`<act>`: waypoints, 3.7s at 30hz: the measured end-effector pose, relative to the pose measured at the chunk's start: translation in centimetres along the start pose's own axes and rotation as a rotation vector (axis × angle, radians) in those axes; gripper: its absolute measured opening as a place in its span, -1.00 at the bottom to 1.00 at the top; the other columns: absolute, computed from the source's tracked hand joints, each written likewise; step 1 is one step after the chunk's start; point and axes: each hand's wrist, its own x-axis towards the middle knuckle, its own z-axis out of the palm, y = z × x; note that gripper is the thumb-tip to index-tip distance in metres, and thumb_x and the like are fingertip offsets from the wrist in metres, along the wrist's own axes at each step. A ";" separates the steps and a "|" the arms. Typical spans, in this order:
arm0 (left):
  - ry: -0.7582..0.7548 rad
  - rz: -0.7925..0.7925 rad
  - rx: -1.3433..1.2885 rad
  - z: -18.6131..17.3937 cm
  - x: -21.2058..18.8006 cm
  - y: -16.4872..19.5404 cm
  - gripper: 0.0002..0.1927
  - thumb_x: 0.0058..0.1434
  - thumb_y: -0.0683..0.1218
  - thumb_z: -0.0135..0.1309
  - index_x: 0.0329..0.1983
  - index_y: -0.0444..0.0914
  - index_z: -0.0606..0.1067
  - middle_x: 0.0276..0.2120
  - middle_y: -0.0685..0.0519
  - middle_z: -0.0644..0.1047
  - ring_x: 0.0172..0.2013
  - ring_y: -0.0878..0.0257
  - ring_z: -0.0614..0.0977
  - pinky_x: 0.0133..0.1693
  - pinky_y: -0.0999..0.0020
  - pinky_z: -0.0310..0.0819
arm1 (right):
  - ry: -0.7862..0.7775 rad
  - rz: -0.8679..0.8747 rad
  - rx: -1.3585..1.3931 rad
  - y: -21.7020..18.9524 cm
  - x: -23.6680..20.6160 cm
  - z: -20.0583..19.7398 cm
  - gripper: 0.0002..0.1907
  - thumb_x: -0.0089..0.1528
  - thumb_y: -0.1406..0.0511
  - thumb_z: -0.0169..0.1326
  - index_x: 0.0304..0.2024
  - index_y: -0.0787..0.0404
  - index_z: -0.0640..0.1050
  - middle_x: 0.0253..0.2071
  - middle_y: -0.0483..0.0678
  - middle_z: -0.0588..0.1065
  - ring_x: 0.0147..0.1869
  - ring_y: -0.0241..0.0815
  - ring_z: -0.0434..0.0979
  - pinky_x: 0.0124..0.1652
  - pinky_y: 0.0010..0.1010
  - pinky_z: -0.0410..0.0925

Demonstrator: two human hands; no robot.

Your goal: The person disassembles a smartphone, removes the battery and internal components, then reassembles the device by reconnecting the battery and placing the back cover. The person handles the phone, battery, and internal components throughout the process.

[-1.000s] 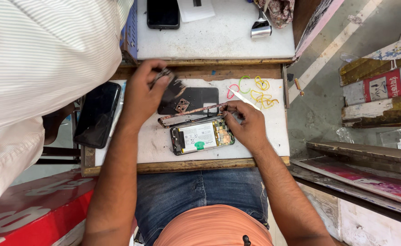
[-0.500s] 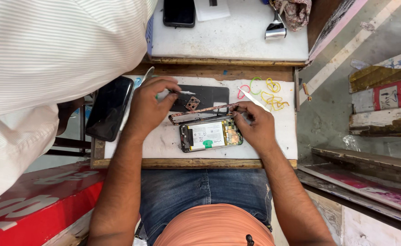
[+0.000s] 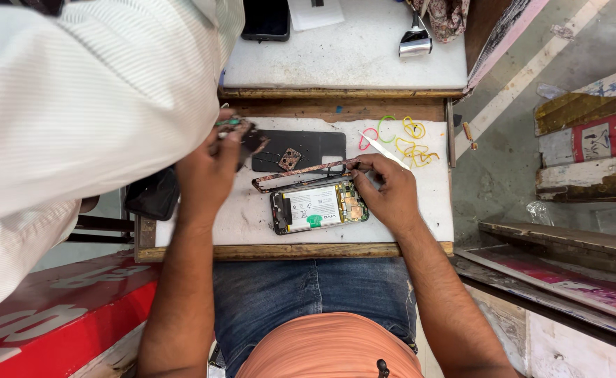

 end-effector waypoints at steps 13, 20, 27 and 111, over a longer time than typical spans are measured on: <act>-0.155 -0.098 0.486 -3.6 -4.9 -0.1 -0.71 0.31 -0.20 0.16 0.09 -0.32 0.56 0.06 -0.17 0.60 0.04 -0.01 0.62 0.08 0.12 0.45 | 0.011 -0.025 0.000 -0.2 -0.1 0.0 -0.73 0.23 0.35 0.24 -0.01 0.20 0.61 -0.14 -0.04 0.67 -0.11 -0.20 0.69 -0.20 -0.43 0.49; 0.049 0.144 0.681 -0.1 -8.6 2.9 -0.75 0.28 -0.14 0.18 0.01 -0.29 0.57 -0.06 -0.08 0.64 -0.14 0.04 0.69 -0.05 0.18 0.58 | 0.006 0.002 -0.016 0.1 -0.2 0.0 -0.70 0.23 0.34 0.25 0.02 0.20 0.61 -0.13 -0.02 0.66 -0.13 -0.20 0.68 -0.24 -0.44 0.49; -0.136 0.269 0.598 4.1 -9.6 2.8 -0.78 0.23 -0.13 0.22 -0.08 -0.29 0.58 -0.16 -0.06 0.64 -0.18 0.00 0.67 -0.16 0.15 0.58 | 0.026 -0.018 0.009 -0.5 0.1 -0.1 -0.54 0.23 0.36 0.23 0.21 0.13 0.54 -0.14 -0.05 0.68 -0.16 -0.22 0.68 -0.19 -0.46 0.46; -0.191 0.522 0.581 8.3 -6.3 1.1 -0.78 0.19 -0.24 0.17 -0.08 -0.24 0.61 -0.17 0.07 0.60 -0.27 0.17 0.70 -0.26 0.33 0.62 | 0.054 -0.026 0.112 0.0 -0.2 0.3 -0.53 0.21 0.46 0.19 0.18 0.18 0.47 -0.09 -0.07 0.65 -0.18 -0.31 0.63 -0.22 -0.52 0.43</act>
